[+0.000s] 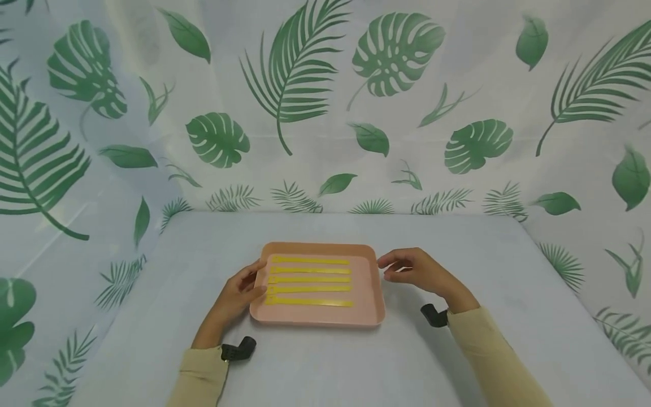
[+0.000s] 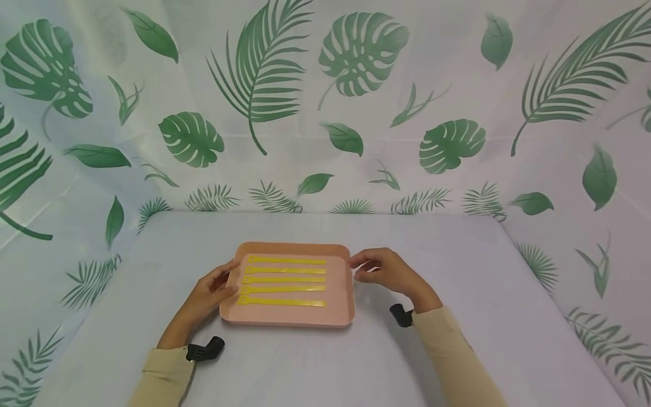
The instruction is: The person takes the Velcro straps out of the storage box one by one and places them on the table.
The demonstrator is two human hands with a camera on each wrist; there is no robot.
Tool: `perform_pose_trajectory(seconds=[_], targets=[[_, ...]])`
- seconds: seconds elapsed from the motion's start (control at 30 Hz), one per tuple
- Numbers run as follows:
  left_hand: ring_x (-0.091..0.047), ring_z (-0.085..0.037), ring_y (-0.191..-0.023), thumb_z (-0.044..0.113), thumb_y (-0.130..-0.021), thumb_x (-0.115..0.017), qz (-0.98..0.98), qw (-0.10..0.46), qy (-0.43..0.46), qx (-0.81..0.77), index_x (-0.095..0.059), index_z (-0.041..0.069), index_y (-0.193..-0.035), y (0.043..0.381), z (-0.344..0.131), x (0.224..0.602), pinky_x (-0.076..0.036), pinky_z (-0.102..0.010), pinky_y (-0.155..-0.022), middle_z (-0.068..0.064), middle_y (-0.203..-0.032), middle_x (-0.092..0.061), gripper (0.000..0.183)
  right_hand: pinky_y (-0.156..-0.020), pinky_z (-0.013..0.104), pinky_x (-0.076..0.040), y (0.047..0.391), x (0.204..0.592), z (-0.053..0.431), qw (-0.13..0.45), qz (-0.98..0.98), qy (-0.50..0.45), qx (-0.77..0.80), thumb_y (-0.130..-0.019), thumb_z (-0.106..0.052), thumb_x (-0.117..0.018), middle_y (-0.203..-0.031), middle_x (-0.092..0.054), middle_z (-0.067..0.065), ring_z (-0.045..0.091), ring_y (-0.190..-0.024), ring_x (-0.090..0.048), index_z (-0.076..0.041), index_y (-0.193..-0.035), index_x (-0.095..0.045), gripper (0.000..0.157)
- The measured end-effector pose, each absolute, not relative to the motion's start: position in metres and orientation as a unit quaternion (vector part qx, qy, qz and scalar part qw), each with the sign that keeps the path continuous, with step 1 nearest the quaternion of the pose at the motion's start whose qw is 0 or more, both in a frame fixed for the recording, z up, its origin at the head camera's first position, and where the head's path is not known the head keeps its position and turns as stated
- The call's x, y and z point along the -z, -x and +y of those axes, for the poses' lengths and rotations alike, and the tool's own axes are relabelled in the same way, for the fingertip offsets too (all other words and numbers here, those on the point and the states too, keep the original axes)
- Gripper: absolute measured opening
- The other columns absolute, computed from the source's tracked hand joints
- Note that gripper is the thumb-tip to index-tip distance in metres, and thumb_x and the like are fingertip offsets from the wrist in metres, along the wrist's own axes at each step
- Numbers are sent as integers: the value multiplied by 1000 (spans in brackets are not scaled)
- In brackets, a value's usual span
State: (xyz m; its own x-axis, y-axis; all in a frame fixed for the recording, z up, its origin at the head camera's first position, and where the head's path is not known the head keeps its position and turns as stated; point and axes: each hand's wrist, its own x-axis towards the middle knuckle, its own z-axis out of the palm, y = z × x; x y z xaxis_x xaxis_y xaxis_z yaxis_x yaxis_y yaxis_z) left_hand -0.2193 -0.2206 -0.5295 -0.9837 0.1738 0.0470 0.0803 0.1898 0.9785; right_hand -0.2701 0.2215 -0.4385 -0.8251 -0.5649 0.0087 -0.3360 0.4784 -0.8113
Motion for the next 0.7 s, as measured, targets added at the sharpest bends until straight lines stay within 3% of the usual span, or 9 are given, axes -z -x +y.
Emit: perform_pose_trajectory(seconds=[0.17,0.43,0.7], targets=[[-35,-46,-156,-1,-100,-72,767,35,-79,-635,-47,-10,-157,220,-221,532,-36,-13,-113,-28,-172,-31,63,-93,26,-59,284,434,204,161,836,293,435,-97,2,-77,-123,-74,27,23,-104,-74,11,-126,-72,31],[-36,-45,-156,0,-100,-73,763,33,-70,-642,-47,-9,-156,218,-223,532,-38,-14,-113,-27,-172,-33,63,-96,31,-59,299,436,168,211,810,347,424,-98,3,-73,-121,-74,27,31,-108,-74,14,-125,-70,29],[-35,-44,-157,-1,-100,-72,754,37,-70,-653,-47,-10,-156,221,-223,534,-38,-14,-113,-26,-171,-34,62,-91,30,-60,300,443,136,233,798,362,421,-95,7,-74,-115,-77,19,28,-104,-75,13,-120,-73,25]])
